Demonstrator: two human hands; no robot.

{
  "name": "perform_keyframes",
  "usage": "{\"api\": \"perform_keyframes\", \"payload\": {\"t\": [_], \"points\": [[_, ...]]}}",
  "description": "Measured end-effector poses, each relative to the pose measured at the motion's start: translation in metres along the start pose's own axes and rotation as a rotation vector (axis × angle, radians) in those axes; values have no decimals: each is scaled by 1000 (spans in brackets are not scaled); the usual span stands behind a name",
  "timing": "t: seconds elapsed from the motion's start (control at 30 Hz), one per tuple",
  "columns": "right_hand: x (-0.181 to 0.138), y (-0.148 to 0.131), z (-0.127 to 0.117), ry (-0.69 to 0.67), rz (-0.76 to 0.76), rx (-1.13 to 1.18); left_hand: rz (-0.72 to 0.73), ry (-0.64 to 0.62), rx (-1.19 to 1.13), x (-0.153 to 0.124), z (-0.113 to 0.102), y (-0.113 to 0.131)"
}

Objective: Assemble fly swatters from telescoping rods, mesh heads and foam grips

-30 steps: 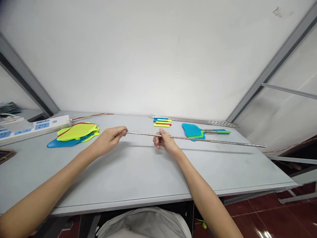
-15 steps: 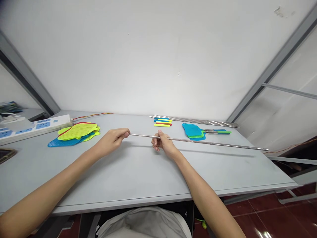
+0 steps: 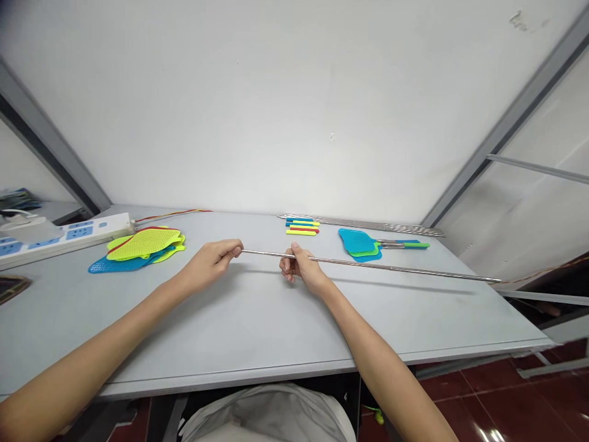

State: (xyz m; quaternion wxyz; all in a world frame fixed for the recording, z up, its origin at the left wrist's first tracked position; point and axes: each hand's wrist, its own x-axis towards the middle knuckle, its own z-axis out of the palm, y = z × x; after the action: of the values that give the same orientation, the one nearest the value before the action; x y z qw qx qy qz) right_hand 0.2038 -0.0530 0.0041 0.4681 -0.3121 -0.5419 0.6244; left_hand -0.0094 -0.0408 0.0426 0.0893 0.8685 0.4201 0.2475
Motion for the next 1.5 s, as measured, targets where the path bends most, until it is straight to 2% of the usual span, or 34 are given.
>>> {"api": "perform_keyframes", "payload": {"t": [0.5,0.8,1.07,1.3,1.5], "points": [[2,2,1,36,20,-55,-38,-45,16,0,5,-2],[9,10,2,128,13,-122,-14,-242,21,-1,-6,-18],[7,6,4,141,57,-109,28,-154,117,-1,-2,-11],[5,8,9,88,109,-79,58,-144,152,0,0,-11],[5,12,8,35,125,-58,177,-212,177,2,7,-6]]}}
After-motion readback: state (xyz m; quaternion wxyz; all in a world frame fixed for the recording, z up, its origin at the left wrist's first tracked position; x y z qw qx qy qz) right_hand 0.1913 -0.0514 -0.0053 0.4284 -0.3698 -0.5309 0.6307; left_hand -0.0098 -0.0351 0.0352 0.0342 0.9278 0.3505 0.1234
